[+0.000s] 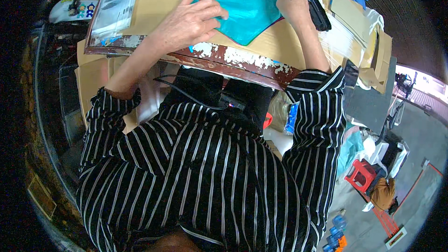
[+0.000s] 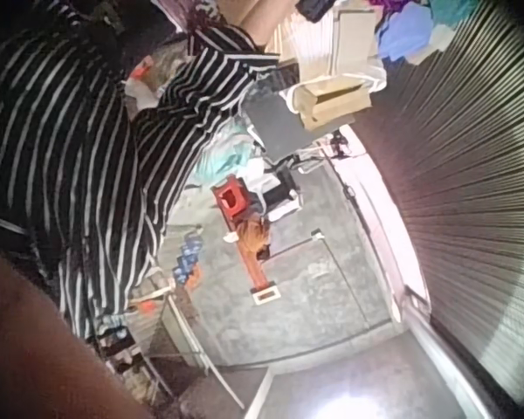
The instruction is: Folding and layering various colored plastic sheets to assemble a decorative item at a workbench.
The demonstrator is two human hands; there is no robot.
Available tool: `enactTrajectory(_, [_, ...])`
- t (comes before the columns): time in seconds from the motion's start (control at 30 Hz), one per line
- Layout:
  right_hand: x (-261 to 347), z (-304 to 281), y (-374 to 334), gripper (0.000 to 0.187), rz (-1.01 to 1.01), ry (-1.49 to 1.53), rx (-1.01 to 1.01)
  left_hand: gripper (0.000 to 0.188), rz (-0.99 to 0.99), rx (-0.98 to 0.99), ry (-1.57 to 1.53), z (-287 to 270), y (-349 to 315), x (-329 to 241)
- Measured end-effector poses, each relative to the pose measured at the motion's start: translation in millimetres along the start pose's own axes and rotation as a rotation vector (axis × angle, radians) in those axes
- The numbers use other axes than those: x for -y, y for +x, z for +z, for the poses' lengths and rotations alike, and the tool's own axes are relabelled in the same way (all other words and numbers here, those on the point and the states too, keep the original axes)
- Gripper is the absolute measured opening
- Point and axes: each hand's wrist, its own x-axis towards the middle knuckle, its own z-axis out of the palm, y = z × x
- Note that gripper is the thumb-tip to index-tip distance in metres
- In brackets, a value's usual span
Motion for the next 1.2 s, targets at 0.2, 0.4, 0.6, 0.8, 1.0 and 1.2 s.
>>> enactTrajectory(0.2, [-6.9,0.2,-0.8,0.029,-0.002,0.004,-0.015,0.013,0.001,-0.013,-0.015,9.3,1.6,1.6])
enactTrajectory(0.4, [-23.3,4.3,-2.9,0.030,-0.044,-0.070,-0.104,0.012,-0.001,-0.023,-0.019,2.1,-0.1,-0.5])
enactTrajectory(0.6, [-21.3,-27.7,-20.8,0.039,-0.148,-0.132,-0.197,0.011,-0.032,-0.006,-0.023,2.4,-7.7,-1.5])
enactTrajectory(0.8, [-34.3,-42.0,-37.6,0.057,-0.138,-0.405,-0.152,0.012,-0.087,-0.088,-0.115,-4.9,-11.3,-5.0])
enactTrajectory(1.0, [-46.6,-45.8,-38.9,0.063,0.018,-0.349,-0.158,0.012,-0.221,-0.182,-0.117,-13.6,-26.9,-6.9])
enactTrajectory(1.2, [-58.2,-61.4,-35.8,0.068,0.125,-0.276,-0.116,0.010,-0.431,-0.204,-0.183,-22.1,-59.1,-17.5])
